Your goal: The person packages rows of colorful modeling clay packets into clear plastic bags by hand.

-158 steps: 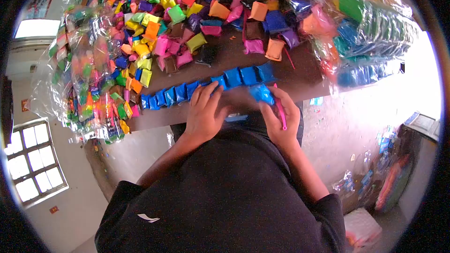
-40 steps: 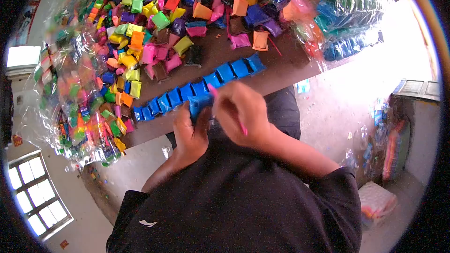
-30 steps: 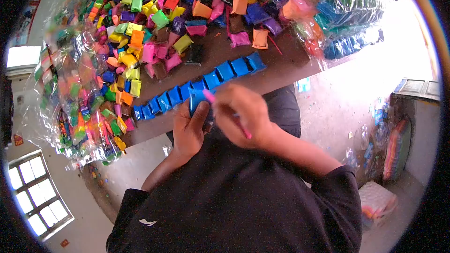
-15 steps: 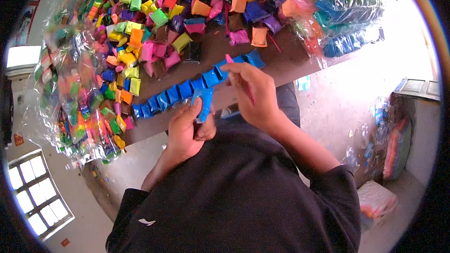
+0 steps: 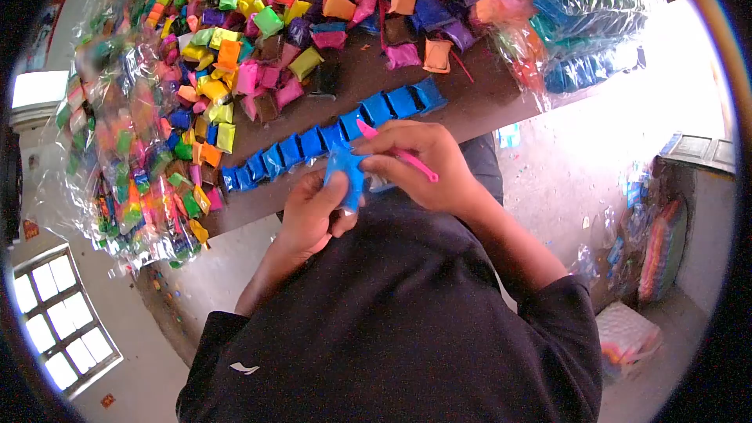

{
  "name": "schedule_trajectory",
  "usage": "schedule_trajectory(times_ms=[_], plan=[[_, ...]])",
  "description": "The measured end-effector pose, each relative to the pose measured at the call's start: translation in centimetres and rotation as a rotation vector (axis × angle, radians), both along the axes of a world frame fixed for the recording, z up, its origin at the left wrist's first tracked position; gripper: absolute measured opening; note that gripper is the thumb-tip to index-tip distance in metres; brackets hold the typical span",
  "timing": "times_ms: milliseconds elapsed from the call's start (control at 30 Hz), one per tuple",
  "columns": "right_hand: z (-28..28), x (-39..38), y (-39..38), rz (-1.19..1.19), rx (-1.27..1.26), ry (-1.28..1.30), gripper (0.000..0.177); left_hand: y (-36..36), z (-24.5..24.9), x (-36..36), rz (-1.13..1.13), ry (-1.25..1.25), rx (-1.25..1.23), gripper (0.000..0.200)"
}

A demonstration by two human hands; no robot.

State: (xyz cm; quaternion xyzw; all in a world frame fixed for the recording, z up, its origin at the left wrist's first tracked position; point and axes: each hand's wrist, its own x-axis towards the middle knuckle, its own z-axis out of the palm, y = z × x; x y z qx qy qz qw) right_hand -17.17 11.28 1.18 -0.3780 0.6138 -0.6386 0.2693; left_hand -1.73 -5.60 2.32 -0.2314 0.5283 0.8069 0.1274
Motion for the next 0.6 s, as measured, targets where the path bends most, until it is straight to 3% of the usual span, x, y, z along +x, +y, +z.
schedule_trajectory(times_ms=[33, 100, 133, 167, 200, 267, 333, 367, 433, 600], plan=[[0.0, 0.0, 0.0, 0.002, 0.0, 0.002, 0.018, -0.5, -0.3, 0.0, 0.002, 0.002, 0.0, 0.05], [0.1, 0.1, 0.0, -0.022, -0.017, -0.051, 0.015, -1.3, -0.6, -0.4, 0.005, 0.304, 0.244, 0.071], [0.2, 0.2, 0.2, -0.019, -0.017, -0.049, 0.015, -1.0, -0.2, -0.1, 0.135, 0.217, 0.156, 0.083], [0.3, 0.3, 0.4, -0.002, -0.02, -0.19, 0.014, -0.9, 0.3, -0.4, 0.139, 0.22, 0.153, 0.083], [0.4, 0.4, 0.4, 0.014, -0.021, -0.332, 0.013, -0.8, 0.8, -0.9, 0.186, 0.225, 0.133, 0.075], [0.3, 0.5, 0.3, 0.034, -0.049, -0.325, 0.012, -1.1, 0.6, -1.0, 0.237, 0.225, 0.114, 0.068], [0.1, 0.5, 0.2, 0.052, -0.079, -0.314, 0.01, -1.9, 0.1, -0.9, 0.052, 0.305, -0.01, 0.049], [0.0, 0.5, 0.2, 0.062, -0.083, -0.297, 0.01, -1.7, 0.0, -0.8, 0.053, 0.306, -0.01, 0.049], [-0.2, 0.5, 0.1, 0.069, -0.088, -0.276, 0.009, -0.9, 1.1, -1.2, 0.192, 0.248, 0.155, 0.033], [-0.8, 1.0, -0.2, 0.086, -0.161, -0.328, 0.01, -0.6, -1.4, -0.6, 0.183, 0.405, 0.369, 0.025]])
